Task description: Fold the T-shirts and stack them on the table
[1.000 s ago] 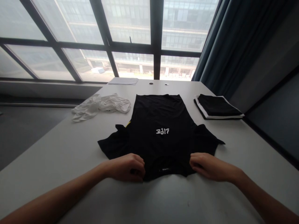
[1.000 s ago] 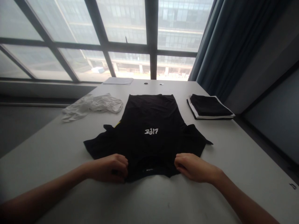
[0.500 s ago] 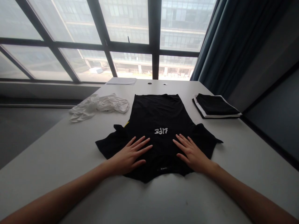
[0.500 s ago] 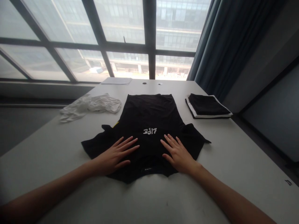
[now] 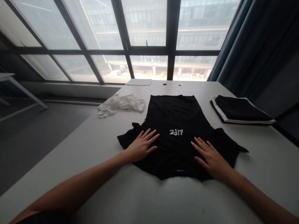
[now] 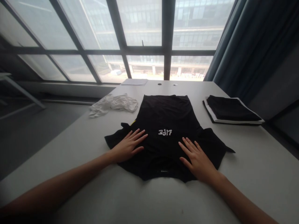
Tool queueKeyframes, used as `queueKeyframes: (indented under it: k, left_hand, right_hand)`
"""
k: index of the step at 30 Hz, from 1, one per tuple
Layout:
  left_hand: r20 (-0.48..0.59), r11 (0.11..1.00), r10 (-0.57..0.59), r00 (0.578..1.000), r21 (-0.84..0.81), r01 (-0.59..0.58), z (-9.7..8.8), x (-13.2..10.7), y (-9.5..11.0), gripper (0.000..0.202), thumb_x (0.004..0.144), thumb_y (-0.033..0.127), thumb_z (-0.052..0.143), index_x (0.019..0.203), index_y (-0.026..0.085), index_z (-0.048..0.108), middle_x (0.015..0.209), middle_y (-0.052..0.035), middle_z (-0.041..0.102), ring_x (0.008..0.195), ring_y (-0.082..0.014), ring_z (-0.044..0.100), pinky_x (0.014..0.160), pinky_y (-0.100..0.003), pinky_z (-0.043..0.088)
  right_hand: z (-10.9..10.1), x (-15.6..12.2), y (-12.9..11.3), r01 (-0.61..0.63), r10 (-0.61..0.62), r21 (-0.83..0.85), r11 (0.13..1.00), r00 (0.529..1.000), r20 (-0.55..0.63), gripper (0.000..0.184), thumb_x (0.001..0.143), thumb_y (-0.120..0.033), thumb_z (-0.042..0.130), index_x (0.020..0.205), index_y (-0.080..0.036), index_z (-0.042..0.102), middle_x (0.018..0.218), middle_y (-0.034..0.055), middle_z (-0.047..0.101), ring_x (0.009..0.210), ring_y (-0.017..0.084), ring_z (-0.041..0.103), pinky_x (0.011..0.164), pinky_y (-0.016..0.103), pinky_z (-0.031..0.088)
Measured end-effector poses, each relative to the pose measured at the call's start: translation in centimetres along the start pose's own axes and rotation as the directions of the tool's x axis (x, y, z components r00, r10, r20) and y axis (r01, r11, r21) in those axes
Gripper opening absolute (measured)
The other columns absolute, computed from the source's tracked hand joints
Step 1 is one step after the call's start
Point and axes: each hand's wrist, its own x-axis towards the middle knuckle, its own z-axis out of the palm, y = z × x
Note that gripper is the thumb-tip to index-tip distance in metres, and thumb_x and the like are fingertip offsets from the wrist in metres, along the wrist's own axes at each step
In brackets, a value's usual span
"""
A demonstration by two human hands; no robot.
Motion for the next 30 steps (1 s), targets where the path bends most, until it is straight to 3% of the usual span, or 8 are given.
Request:
queueKeyframes:
  k: [5,8,12,17,20,23,26,30]
  left_hand:
    - [-0.124,0.991,-0.133,0.983,0.007,0.135,-1.3,0.1,0.3,0.058,0.103,0.049,0.044,0.153,0.020,0.041,0.159,-0.0126,0.036,0.150,-0.0344,0.025,0.120,-0.057,0.023]
    - [-0.131,0.998,0.045,0.990,-0.045,-0.051,-1.7,-0.4,2.5,0.054,0.103,0.041,0.046,0.154,0.024,0.038,0.161,-0.0081,0.035,0.151,-0.0293,0.023,0.123,-0.053,0.018]
    - [0.018,0.961,0.243,0.970,-0.139,-0.238,-1.3,-1.2,4.4,0.066,0.099,0.049,0.053,0.158,0.033,0.027,0.165,-0.0043,0.026,0.152,-0.0324,0.017,0.122,-0.057,0.016]
    - [-0.076,0.980,0.098,0.992,-0.166,-0.110,-1.6,-0.4,2.7,0.052,0.102,0.044,0.049,0.151,0.027,0.044,0.158,-0.0057,0.040,0.148,-0.0260,0.031,0.122,-0.047,0.027]
    - [-0.135,0.992,-0.006,0.991,-0.129,-0.011,-1.5,0.3,1.1,0.051,0.104,0.042,0.045,0.151,0.024,0.043,0.158,-0.0074,0.040,0.149,-0.0258,0.029,0.122,-0.048,0.026]
    - [-0.061,0.996,0.040,0.997,-0.080,-0.045,-0.7,0.4,0.4,0.059,0.103,0.050,0.046,0.157,0.030,0.032,0.163,-0.0063,0.029,0.152,-0.0301,0.021,0.122,-0.056,0.018]
    - [-0.008,0.997,0.064,0.998,-0.045,-0.064,0.0,0.2,0.3,0.062,0.102,0.056,0.044,0.158,0.036,0.027,0.166,-0.0041,0.021,0.153,-0.0323,0.015,0.121,-0.060,0.013]
    - [-0.013,0.998,0.067,0.998,-0.020,-0.067,0.0,0.0,0.3,0.062,0.102,0.056,0.043,0.158,0.037,0.025,0.166,-0.0033,0.019,0.153,-0.0340,0.014,0.121,-0.060,0.015]
  right_hand:
    - [0.1,0.0,0.2,0.008,-0.008,-0.012,1.000,1.000,0.001,0.064,0.101,-0.051,0.045,0.159,-0.032,0.024,0.165,0.0052,0.023,0.151,0.029,0.021,0.121,0.057,0.024]
    - [-0.1,0.0,0.1,0.009,-0.009,-0.007,1.000,1.000,0.000,0.065,0.101,-0.051,0.045,0.159,-0.032,0.024,0.165,0.0050,0.023,0.151,0.029,0.022,0.121,0.057,0.024]
    - [-0.1,0.0,0.1,0.002,-0.002,-0.002,1.000,1.000,0.002,0.064,0.101,-0.050,0.046,0.159,-0.033,0.024,0.165,0.0054,0.024,0.151,0.029,0.023,0.121,0.058,0.024]
    - [-0.1,0.0,0.0,-0.001,0.001,-0.004,1.000,1.000,0.014,0.065,0.101,-0.050,0.045,0.159,-0.031,0.024,0.165,0.0056,0.024,0.151,0.029,0.021,0.121,0.058,0.023]
    - [-0.4,0.0,0.3,-0.002,0.002,0.027,1.000,1.000,0.002,0.060,0.101,-0.048,0.045,0.156,-0.030,0.032,0.163,0.0060,0.029,0.149,0.029,0.027,0.120,0.057,0.027]
    - [-0.7,0.3,1.2,-0.013,0.018,0.052,0.999,0.996,-0.083,0.054,0.102,-0.041,0.044,0.154,-0.028,0.038,0.160,0.0063,0.037,0.148,0.028,0.032,0.120,0.055,0.030]
    - [-0.7,0.7,2.2,-0.048,0.050,0.016,0.999,0.987,-0.155,0.057,0.102,-0.040,0.044,0.157,-0.027,0.033,0.162,0.0076,0.032,0.150,0.029,0.027,0.120,0.057,0.029]
    - [-0.3,0.3,2.4,-0.075,0.072,-0.040,0.996,0.995,-0.069,0.057,0.102,-0.044,0.042,0.157,-0.028,0.032,0.164,0.0071,0.026,0.150,0.029,0.025,0.120,0.058,0.028]
